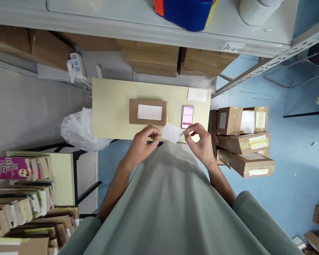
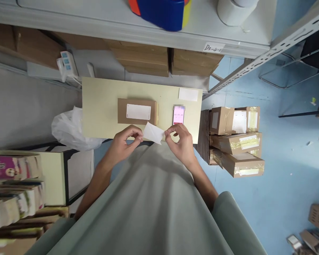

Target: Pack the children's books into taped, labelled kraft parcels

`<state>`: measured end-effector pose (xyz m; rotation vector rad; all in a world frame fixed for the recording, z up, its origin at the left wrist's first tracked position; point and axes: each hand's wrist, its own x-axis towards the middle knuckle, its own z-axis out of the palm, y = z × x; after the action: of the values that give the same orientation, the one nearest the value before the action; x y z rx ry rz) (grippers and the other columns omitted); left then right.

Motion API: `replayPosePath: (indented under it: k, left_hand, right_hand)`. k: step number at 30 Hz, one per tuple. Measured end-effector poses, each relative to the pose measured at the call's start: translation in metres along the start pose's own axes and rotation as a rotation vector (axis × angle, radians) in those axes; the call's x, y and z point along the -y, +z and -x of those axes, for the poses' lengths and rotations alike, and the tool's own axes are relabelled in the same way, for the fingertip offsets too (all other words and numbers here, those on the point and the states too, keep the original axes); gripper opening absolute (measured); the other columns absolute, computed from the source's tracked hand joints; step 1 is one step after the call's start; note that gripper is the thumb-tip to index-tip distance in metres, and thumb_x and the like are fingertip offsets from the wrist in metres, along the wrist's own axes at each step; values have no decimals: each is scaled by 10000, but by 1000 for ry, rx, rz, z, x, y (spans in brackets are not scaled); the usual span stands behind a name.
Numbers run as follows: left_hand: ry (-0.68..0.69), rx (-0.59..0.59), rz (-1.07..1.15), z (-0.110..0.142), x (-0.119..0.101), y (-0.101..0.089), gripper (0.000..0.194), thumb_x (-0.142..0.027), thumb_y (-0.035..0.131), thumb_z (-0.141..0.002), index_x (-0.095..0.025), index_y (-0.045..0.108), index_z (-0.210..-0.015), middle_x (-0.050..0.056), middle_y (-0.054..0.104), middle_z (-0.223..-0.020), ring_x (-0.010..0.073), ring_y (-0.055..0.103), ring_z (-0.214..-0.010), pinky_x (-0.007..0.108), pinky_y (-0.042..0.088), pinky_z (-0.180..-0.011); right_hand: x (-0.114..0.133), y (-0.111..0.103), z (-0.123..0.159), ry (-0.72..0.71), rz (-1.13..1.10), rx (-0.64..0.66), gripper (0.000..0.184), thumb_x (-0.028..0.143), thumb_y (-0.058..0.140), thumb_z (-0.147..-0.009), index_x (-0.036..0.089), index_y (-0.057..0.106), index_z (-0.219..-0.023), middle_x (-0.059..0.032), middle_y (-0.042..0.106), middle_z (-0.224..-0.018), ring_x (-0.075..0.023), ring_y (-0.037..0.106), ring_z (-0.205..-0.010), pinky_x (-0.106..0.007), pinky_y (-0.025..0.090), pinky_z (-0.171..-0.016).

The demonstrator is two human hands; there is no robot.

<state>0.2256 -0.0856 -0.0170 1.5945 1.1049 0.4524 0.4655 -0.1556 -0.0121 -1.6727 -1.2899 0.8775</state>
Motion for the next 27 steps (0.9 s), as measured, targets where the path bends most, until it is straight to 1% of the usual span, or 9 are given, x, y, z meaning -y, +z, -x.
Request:
replayPosePath:
  k: [4,7,10,13,17,20,22,24,27]
  left_hand:
    - [-4,-82,22,4,16,-23,168,-254,598,-962,-229,763,-944,41,701,-939,178,680,-829,316,556,-779]
    - [-18,-125,66,8,26,-39,161,-259,631,-940,-226,781,-891,43,725,-909,187,703,-848,320,571,-797]
    - [-39,-150,126,13,36,-58,124,-324,714,-920,-223,776,-884,45,760,-928,196,721,-864,341,599,-848]
    - [-94,-196,204,19,54,-80,194,-417,786,-894,-222,785,-899,45,787,-943,206,741,-876,362,618,-889]
    - [-157,-251,278,27,92,-117,267,-485,806,-872,-225,808,-935,63,816,-995,231,769,-925,383,623,-918]
    - [-238,-325,259,30,127,-150,296,-493,794,-847,-219,812,-958,74,831,-1012,245,779,-933,377,617,-910]
    - [-304,-385,204,31,152,-175,300,-476,773,-833,-212,814,-970,73,836,-996,244,779,-911,361,605,-872]
    - [-373,-450,125,31,180,-204,286,-450,746,-832,-206,816,-965,58,832,-932,238,774,-875,346,587,-836]
    - [-439,-533,-14,27,224,-251,280,-417,696,-873,-186,814,-978,21,799,-813,230,770,-855,353,561,-854]
  right_hand:
    - [11,23,-8,9,-4,33,106,284,620,-1005,261,658,-909,-28,705,-934,-211,661,-898,-365,564,-755]
    - [27,48,-13,-19,-13,72,106,287,627,-1015,257,657,-918,-27,700,-933,-205,654,-875,-360,553,-739]
    - [47,77,-16,-41,-3,106,105,288,632,-1024,253,658,-928,-26,699,-937,-200,651,-863,-359,548,-742]
    - [69,105,-17,-54,17,111,106,294,633,-1029,249,661,-937,-30,700,-952,-200,661,-874,-357,552,-747]
    - [92,138,-18,-32,48,71,122,316,622,-1039,247,663,-947,-38,706,-962,-208,677,-902,-356,571,-755]
    - [103,159,-19,-5,56,-3,146,351,616,-1048,246,662,-957,-42,700,-967,-213,677,-920,-360,583,-775]
    - [110,171,-19,12,53,-69,166,378,615,-1053,246,655,-959,-46,689,-975,-215,672,-933,-356,582,-777]
    - [117,183,-18,30,49,-127,180,396,617,-1055,246,648,-960,-48,679,-983,-216,666,-941,-353,575,-775]
    - [126,197,-14,60,56,-175,197,413,615,-1061,247,648,-962,-49,674,-984,-219,663,-936,-358,569,-773]
